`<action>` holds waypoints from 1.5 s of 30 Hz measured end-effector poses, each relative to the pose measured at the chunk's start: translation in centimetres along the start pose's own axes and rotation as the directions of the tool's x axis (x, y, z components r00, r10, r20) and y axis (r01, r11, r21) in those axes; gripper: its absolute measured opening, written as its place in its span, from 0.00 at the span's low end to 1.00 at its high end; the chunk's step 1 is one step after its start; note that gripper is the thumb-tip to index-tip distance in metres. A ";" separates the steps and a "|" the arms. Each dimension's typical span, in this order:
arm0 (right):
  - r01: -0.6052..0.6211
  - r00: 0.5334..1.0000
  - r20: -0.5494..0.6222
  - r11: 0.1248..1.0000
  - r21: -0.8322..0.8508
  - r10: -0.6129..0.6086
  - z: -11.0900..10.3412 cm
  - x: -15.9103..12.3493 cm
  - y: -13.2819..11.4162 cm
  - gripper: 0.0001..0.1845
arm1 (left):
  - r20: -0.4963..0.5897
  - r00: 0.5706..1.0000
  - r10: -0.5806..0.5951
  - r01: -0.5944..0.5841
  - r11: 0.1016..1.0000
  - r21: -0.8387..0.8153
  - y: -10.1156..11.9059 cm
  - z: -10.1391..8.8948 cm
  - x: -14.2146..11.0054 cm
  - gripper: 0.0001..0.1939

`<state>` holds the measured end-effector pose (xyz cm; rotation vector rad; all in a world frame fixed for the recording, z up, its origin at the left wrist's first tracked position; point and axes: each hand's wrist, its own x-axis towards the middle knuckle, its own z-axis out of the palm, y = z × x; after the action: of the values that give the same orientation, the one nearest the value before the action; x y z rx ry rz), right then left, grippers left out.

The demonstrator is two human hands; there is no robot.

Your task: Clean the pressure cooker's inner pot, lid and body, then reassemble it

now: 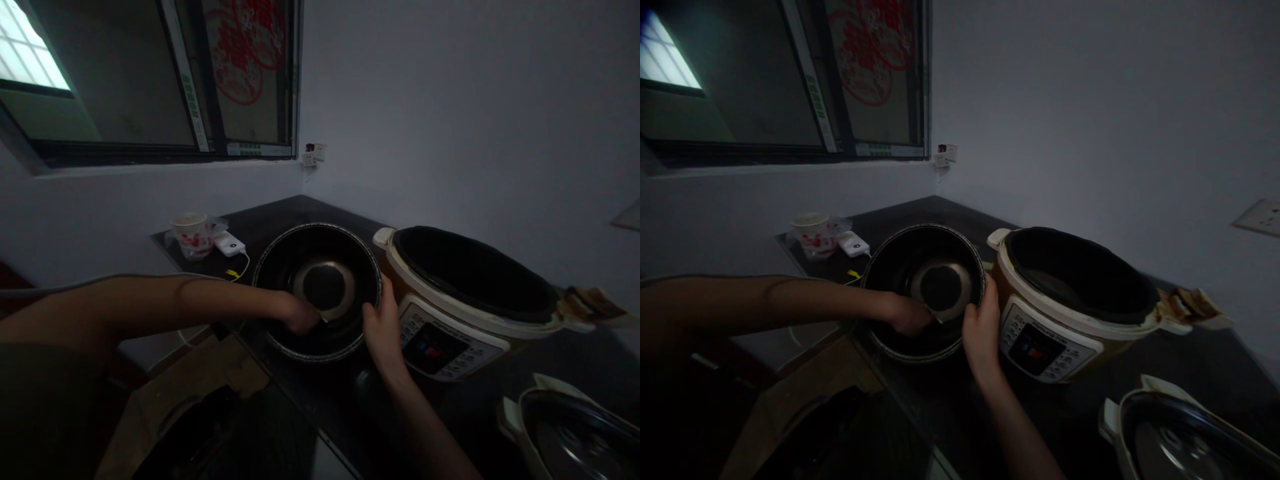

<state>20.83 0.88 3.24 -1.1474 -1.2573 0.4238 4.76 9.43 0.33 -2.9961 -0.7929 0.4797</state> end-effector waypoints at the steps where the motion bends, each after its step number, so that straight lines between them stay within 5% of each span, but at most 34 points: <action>1: -0.004 1.000 0.004 1.000 -0.006 0.004 0.0 0.0 0.0 0.32 | -0.005 0.999 0.045 -0.045 0.999 0.004 0.8 -0.3 0.3 0.06; 5: -0.002 1.000 0.019 1.000 0.005 0.002 -0.1 0.0 -0.1 0.32 | -0.109 0.981 0.162 -0.154 0.985 0.078 3.4 -1.9 2.0 0.17; 8: 0.014 1.000 0.011 1.000 0.018 -0.014 -0.1 -0.1 0.1 0.31 | -0.229 0.957 0.176 -0.144 0.978 0.151 4.0 -3.1 3.5 0.14; 13: 0.021 1.000 0.015 1.000 0.001 -0.021 -0.3 -0.1 0.6 0.33 | -0.397 0.913 0.089 0.001 0.976 0.220 2.1 -4.8 5.3 0.16; 20: 0.016 0.999 0.046 1.000 -0.001 -0.016 -0.4 -0.3 0.3 0.33 | -0.448 0.892 -0.055 0.187 0.949 0.256 -1.8 -6.3 4.8 0.19; 31: 0.015 0.999 0.041 1.000 0.001 -0.015 -0.2 -0.1 -0.2 0.32 | -0.341 0.925 -0.168 0.271 0.920 0.282 -4.7 -5.7 1.8 0.19; 45: -0.032 0.999 0.024 0.999 0.020 0.031 -0.1 0.1 -0.1 0.31 | -0.079 0.995 -0.054 0.076 0.948 0.308 -4.2 -0.6 -2.5 0.07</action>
<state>20.90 0.89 3.45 -1.1488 -1.2541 0.4741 0.84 11.93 2.03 -2.6728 -0.7304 0.4475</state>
